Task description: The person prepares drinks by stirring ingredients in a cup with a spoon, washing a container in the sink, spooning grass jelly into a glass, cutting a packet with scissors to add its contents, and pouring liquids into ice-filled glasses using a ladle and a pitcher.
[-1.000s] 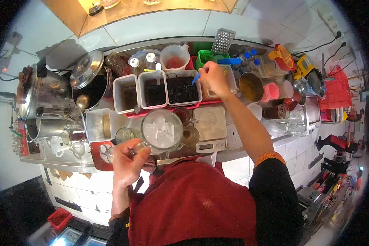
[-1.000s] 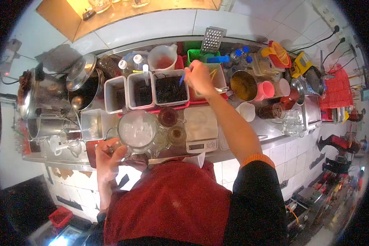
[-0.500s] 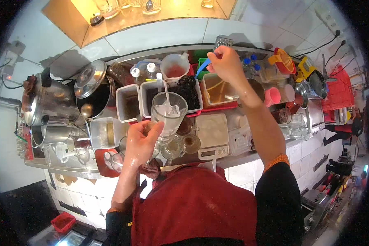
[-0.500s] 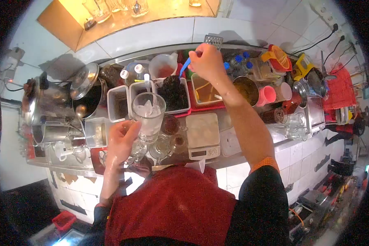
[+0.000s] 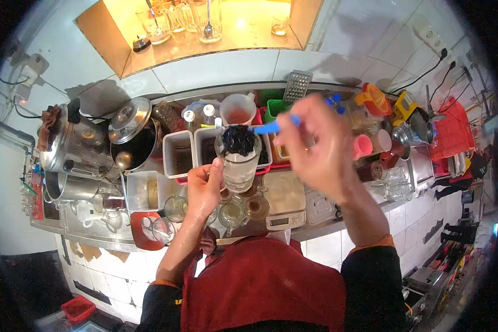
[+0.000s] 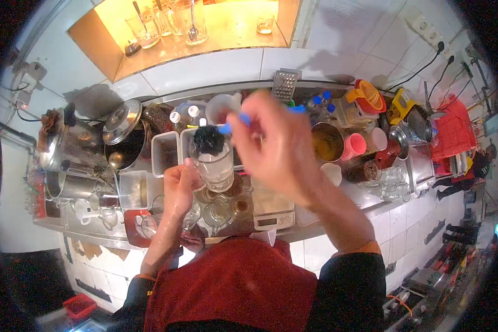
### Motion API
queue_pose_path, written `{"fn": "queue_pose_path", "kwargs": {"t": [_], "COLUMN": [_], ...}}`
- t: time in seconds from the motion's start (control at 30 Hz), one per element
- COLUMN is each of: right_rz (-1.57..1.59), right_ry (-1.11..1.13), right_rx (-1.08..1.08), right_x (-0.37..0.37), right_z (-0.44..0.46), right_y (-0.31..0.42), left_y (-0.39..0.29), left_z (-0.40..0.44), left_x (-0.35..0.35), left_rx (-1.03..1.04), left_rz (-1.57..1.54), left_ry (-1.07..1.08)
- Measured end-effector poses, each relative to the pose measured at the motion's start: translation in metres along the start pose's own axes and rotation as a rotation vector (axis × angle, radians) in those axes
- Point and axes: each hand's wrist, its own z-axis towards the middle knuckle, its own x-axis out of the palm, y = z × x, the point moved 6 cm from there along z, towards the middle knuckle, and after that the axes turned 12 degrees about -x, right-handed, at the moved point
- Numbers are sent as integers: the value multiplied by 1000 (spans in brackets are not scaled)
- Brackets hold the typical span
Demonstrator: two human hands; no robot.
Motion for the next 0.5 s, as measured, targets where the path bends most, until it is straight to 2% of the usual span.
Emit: {"fn": "queue_pose_path", "kwargs": {"t": [0.03, 0.07, 0.13, 0.17, 0.23, 0.3, 0.4, 0.5], "right_rz": [-91, -97, -51, -63, -23, 88, 5, -5], "right_ry": [54, 52, 34, 25, 60, 101, 45, 84], "right_rx": [-131, -127, -348, -337, -630, -623, -662, -729], "right_x": [5, 7, 10, 12, 11, 12, 7, 9], "right_z": [-10, -20, -38, -45, -71, -78, -89, -97], "right_y": [10, 10, 23, 17, 26, 27, 34, 38], "left_y": [0, -1, -2, -1, 3, 0, 2, -2], "left_z": [-1, -3, -6, -7, -7, -12, -11, -15], "left_x": [1, 0, -1, -3, -7, -10, -7, -2], "left_rx": [0, 31, 50, 46, 58, 124, 71, 30], "left_rz": [-1, -45, -87, -81, -67, -56, -212, -221], "left_ry": [4, -6, -23, -5, -102, -154, -34, -39]}}
